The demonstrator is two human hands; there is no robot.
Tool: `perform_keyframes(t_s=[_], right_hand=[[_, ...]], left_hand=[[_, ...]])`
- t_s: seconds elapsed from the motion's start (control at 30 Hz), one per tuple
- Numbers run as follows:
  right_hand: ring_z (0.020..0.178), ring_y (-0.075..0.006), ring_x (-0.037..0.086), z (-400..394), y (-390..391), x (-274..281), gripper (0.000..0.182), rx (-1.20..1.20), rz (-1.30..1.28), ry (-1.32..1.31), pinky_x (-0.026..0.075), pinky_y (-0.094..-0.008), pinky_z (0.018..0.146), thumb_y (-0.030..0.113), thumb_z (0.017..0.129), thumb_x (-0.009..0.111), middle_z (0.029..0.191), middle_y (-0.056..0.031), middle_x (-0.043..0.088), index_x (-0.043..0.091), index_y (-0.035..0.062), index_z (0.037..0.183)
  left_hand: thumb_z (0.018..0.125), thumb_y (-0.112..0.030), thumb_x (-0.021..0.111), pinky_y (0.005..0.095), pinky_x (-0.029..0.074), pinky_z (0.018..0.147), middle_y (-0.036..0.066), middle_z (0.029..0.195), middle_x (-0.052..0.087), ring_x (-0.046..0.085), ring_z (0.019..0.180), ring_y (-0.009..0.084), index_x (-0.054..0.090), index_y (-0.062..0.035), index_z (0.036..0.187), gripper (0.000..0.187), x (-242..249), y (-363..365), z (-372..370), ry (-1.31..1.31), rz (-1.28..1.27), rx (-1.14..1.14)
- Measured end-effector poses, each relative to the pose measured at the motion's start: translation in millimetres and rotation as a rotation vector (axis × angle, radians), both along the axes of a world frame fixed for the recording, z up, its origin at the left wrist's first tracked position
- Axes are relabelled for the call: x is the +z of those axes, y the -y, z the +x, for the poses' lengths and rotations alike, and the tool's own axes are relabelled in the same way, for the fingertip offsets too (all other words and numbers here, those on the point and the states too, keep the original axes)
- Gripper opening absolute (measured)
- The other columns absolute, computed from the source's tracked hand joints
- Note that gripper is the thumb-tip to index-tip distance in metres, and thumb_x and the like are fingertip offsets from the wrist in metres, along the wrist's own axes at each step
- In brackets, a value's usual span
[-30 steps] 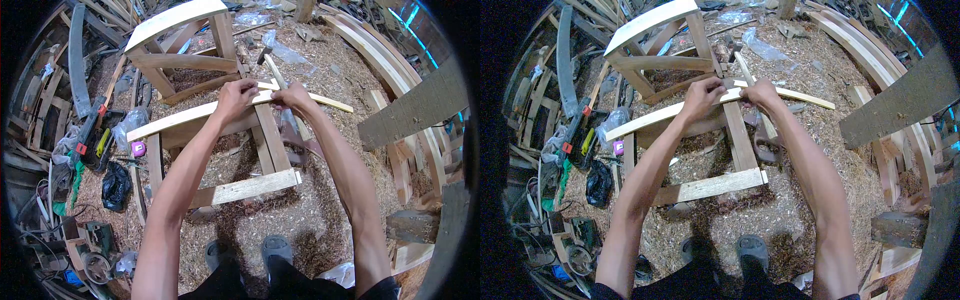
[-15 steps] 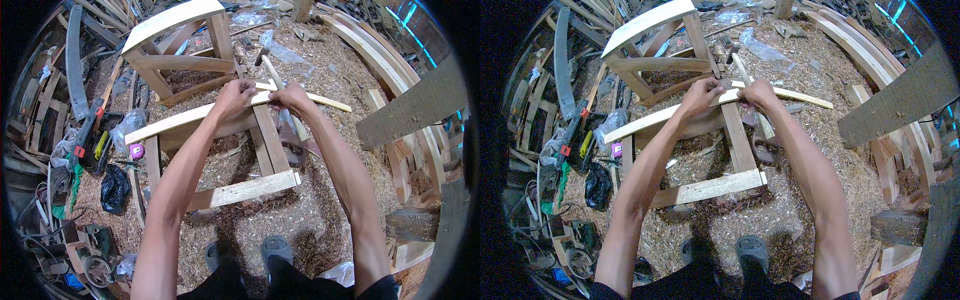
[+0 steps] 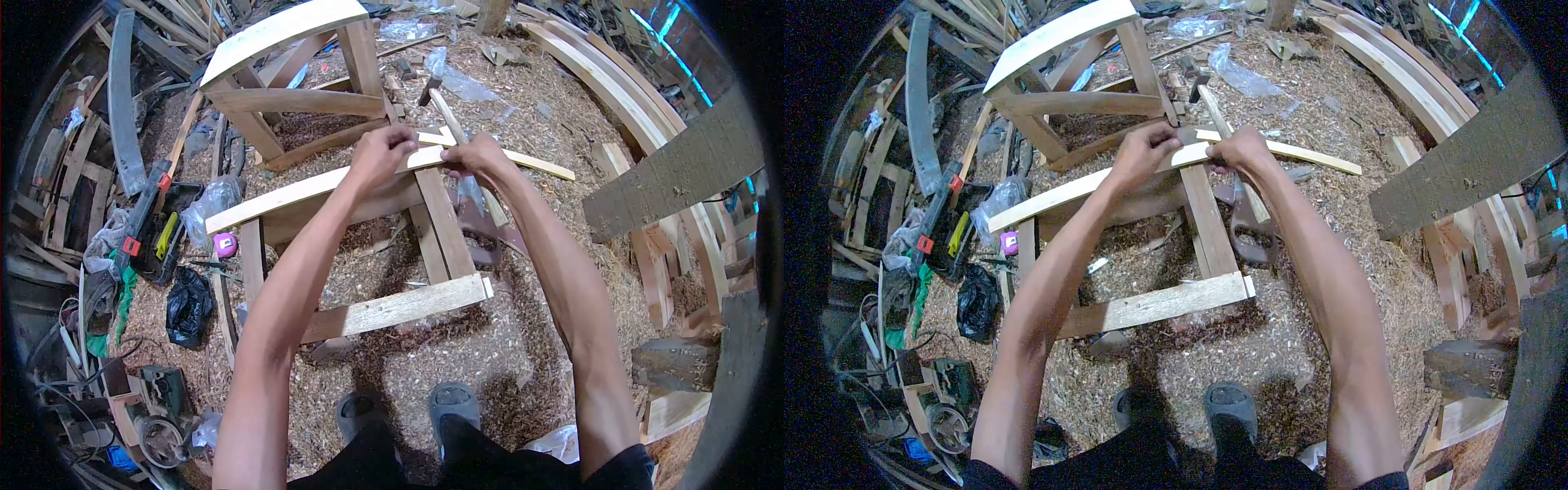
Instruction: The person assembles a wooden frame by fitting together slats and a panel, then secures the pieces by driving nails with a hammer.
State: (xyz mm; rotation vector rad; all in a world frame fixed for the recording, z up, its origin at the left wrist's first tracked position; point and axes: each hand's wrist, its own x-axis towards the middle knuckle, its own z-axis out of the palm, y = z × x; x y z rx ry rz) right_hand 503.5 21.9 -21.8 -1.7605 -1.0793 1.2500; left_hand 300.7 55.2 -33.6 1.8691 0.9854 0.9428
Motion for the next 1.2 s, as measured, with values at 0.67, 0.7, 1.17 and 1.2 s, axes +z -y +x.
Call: perform_keyframes(t_s=[0.67, 0.7, 1.17, 1.2], right_hand=[[0.047, -0.0180, 0.057, -11.4, -12.2, -12.5, 0.036, -0.037, 0.017, 0.194, 0.042, -0.0345, 0.041, 0.022, 0.067, 0.082, 0.063, -0.0118, 0.063, 0.064, -0.0088, 0.072], [0.046, -0.0175, 0.056, -13.6, -8.4, -5.9, 0.035, -0.047, -0.004, 0.191, 0.042, -0.0336, 0.040, 0.021, 0.068, 0.082, 0.063, -0.0112, 0.063, 0.064, -0.0080, 0.071], [0.042, -0.0150, 0.054, -16.6, -5.5, -4.3, 0.031, -0.082, -0.003, 0.155, 0.038, -0.0311, 0.036, 0.019, 0.069, 0.082, 0.059, -0.0098, 0.061, 0.063, -0.0049, 0.067], [0.042, -0.0149, 0.053, -17.1, -6.4, -2.9, 0.030, -0.075, -0.004, 0.170, 0.038, -0.0313, 0.036, 0.019, 0.069, 0.082, 0.058, -0.0097, 0.060, 0.063, -0.0043, 0.066]], left_hand=[[0.081, -0.017, 0.070, 0.0326, 0.048, 0.072, 0.013, 0.086, 0.069, 0.064, 0.080, 0.0212, 0.068, 0.0005, 0.095, 0.022, 3.2, 7.3, 1.5, -0.074, 0.194, 0.014], [0.081, -0.016, 0.069, 0.0311, 0.048, 0.072, 0.011, 0.085, 0.069, 0.064, 0.079, 0.0178, 0.068, 0.0008, 0.095, 0.022, 3.7, 9.1, 1.7, -0.080, 0.141, 0.036], [0.082, -0.020, 0.068, 0.0317, 0.047, 0.077, 0.011, 0.090, 0.069, 0.063, 0.084, 0.0198, 0.069, -0.0008, 0.094, 0.022, 8.2, 13.8, -0.7, -0.088, 0.065, -0.011], [0.081, -0.021, 0.069, 0.0321, 0.047, 0.077, 0.011, 0.090, 0.068, 0.064, 0.084, 0.0217, 0.069, -0.0015, 0.094, 0.023, 4.8, 11.6, 0.4, -0.091, 0.180, -0.011]])
